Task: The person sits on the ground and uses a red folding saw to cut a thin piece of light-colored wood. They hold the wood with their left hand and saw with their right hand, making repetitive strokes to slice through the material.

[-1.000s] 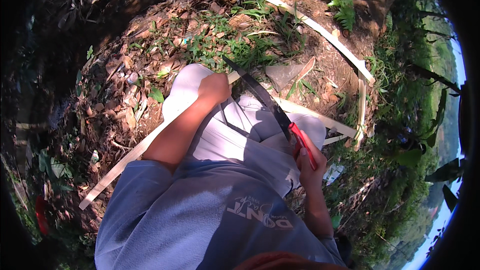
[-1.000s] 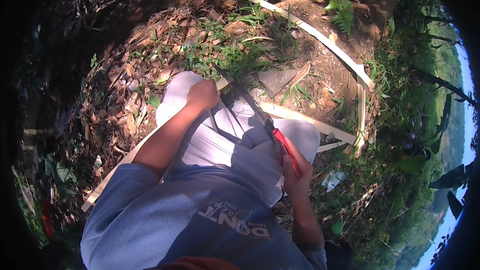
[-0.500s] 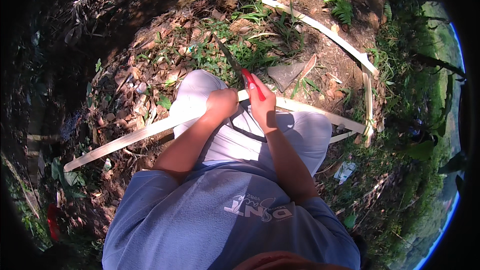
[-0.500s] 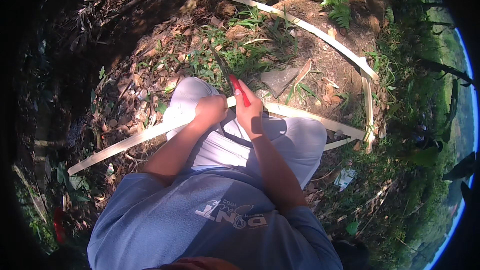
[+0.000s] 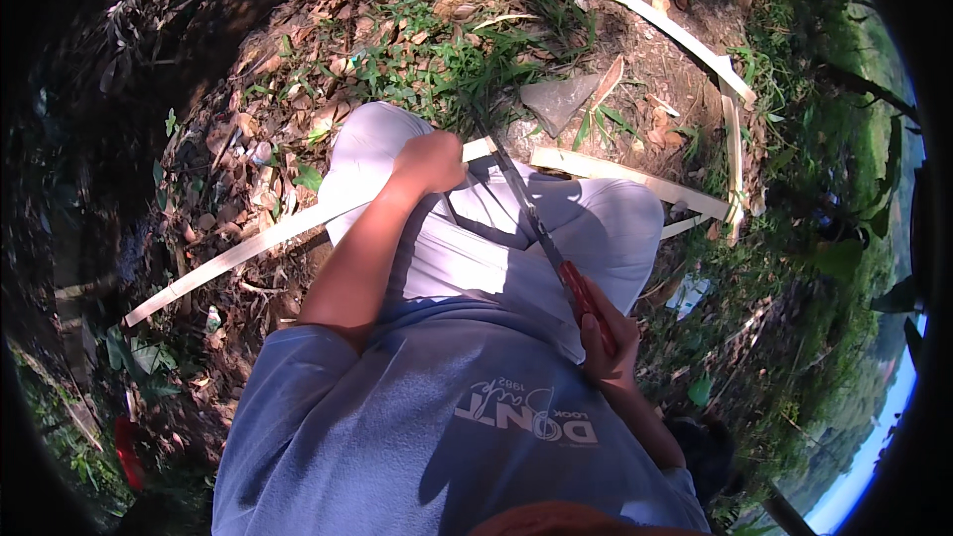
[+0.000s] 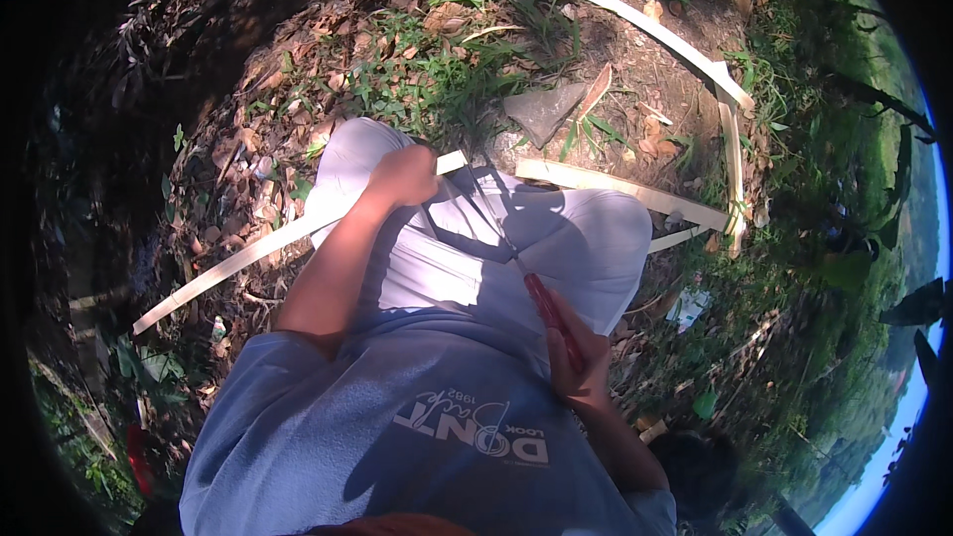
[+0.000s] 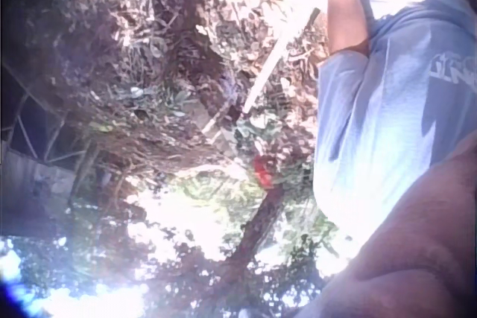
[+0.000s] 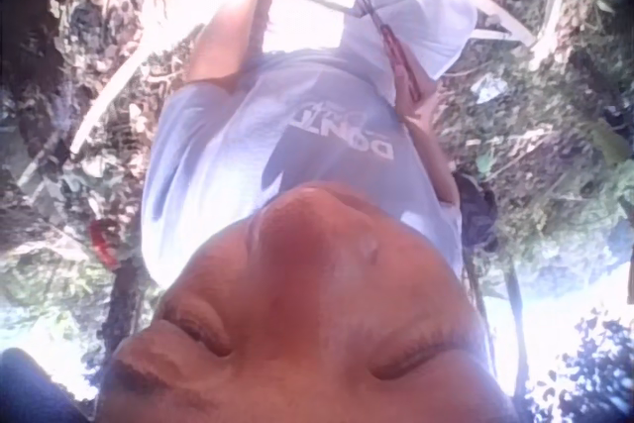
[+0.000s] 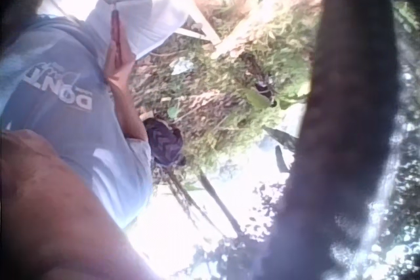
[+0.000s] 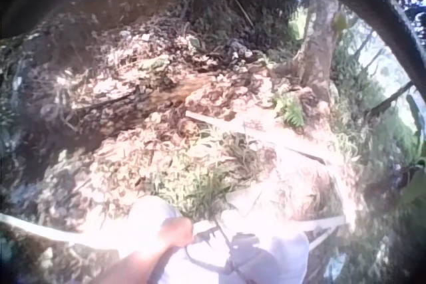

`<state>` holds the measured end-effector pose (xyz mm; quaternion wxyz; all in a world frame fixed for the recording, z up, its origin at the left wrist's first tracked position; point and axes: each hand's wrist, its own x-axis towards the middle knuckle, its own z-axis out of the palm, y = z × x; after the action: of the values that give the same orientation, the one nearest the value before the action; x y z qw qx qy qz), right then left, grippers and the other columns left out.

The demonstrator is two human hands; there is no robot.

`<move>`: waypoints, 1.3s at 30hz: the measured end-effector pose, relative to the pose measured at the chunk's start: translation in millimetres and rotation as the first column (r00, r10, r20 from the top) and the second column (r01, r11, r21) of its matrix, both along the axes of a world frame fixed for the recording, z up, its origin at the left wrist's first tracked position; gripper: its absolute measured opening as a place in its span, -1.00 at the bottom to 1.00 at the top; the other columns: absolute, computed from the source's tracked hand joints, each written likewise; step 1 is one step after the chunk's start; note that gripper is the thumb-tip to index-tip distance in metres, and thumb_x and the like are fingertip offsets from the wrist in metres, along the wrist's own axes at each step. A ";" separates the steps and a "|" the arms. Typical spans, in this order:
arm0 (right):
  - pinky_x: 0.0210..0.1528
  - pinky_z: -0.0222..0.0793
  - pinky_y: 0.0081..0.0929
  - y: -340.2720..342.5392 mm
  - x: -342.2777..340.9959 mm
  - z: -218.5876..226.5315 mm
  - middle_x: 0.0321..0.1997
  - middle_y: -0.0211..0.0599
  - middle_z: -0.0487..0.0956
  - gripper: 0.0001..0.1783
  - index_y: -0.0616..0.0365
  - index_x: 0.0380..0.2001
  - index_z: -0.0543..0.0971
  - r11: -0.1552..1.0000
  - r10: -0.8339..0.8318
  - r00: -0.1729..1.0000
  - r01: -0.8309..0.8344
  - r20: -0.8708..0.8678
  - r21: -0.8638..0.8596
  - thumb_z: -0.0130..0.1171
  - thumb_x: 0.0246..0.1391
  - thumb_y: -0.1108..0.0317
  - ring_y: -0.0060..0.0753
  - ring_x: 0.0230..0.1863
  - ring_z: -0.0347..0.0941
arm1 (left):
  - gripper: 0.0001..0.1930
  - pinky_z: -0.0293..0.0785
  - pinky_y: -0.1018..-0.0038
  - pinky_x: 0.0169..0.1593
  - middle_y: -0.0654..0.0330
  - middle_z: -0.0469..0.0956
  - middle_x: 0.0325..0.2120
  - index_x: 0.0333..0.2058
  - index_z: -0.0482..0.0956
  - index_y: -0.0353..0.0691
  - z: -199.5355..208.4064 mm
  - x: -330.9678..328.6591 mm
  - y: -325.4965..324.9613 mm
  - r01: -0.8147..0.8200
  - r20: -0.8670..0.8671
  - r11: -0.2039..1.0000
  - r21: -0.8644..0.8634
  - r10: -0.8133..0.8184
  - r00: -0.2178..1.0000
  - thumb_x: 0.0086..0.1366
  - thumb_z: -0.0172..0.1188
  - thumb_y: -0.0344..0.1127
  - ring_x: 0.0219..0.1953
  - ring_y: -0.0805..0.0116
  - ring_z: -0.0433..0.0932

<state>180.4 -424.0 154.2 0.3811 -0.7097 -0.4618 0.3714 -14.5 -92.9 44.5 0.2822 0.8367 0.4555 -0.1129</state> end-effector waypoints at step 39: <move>-0.08 0.48 -0.54 130.9 -37.9 -82.8 -0.17 -0.25 0.73 -0.54 0.11 0.34 0.57 0.962 -0.158 0.931 0.221 -0.329 0.163 0.16 0.42 0.33 -0.68 -0.19 0.53 | -0.68 0.55 0.15 -0.24 0.06 0.66 -0.50 -0.38 0.62 -0.36 -30.1 -14.6 21.1 0.028 0.234 0.983 -0.182 0.016 0.972 0.29 0.40 -0.15 -0.40 0.05 0.67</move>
<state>142.5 -293.2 71.4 0.5520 -0.6418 -0.3593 0.3927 -29.1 -71.8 14.4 0.4097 0.8159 0.4041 -0.0557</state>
